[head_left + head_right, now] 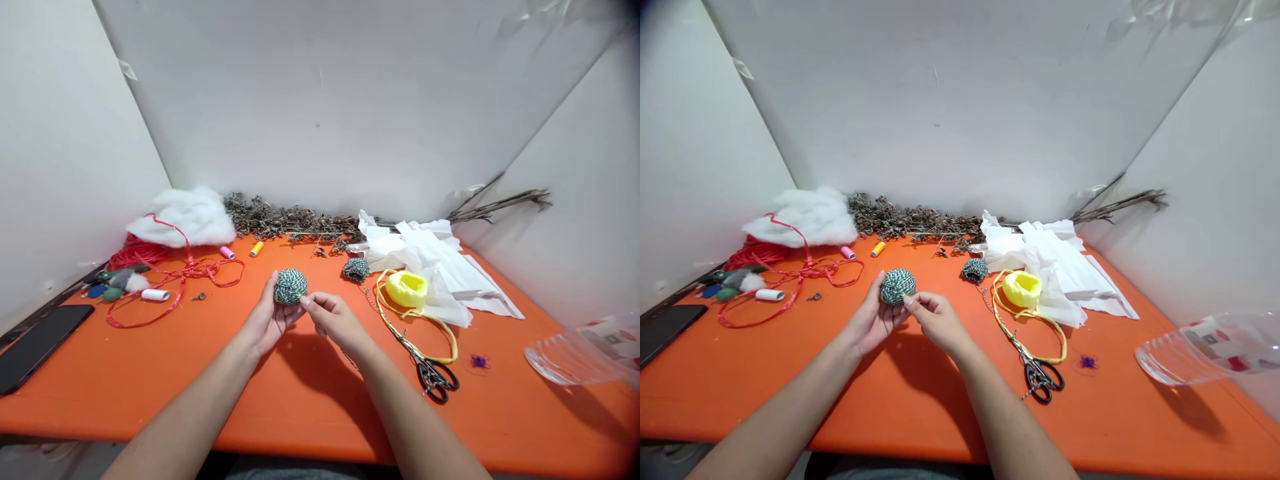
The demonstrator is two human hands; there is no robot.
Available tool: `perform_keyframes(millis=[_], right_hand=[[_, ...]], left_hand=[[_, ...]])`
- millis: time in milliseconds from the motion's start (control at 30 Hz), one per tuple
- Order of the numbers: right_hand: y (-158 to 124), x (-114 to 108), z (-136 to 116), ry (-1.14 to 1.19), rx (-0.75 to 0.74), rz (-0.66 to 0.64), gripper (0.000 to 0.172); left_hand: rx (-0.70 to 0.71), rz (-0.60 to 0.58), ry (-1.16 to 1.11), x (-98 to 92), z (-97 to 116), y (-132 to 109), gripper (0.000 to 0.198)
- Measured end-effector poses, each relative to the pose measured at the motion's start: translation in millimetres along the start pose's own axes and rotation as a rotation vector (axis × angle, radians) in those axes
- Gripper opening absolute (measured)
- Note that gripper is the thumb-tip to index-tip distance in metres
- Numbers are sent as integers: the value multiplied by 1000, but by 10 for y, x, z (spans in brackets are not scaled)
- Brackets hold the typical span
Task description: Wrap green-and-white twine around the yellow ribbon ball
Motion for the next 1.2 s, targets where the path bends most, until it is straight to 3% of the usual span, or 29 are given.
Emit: perform_keyframes(millis=[367,967,1200], right_hand=[[-10,25,-14,-32,-15,-20,49],[25,-22,-37,-50,-27,13,51],[27,-28,-39,-56,-40,16,50]], left_hand=[[125,7,1,-83,73,60,32],[43,46,42,-30,40,-7,38],[98,45,88,-44,64,-3,35]])
Point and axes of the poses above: each hand's wrist, its own y-axis towards the middle knuckle, its own x-axis out of the palm, z = x × y, the point moved 8 cm from there along y, towards the middle knuckle, and after that the axes turned 10 degrees about -x, right-handed, at the moved point
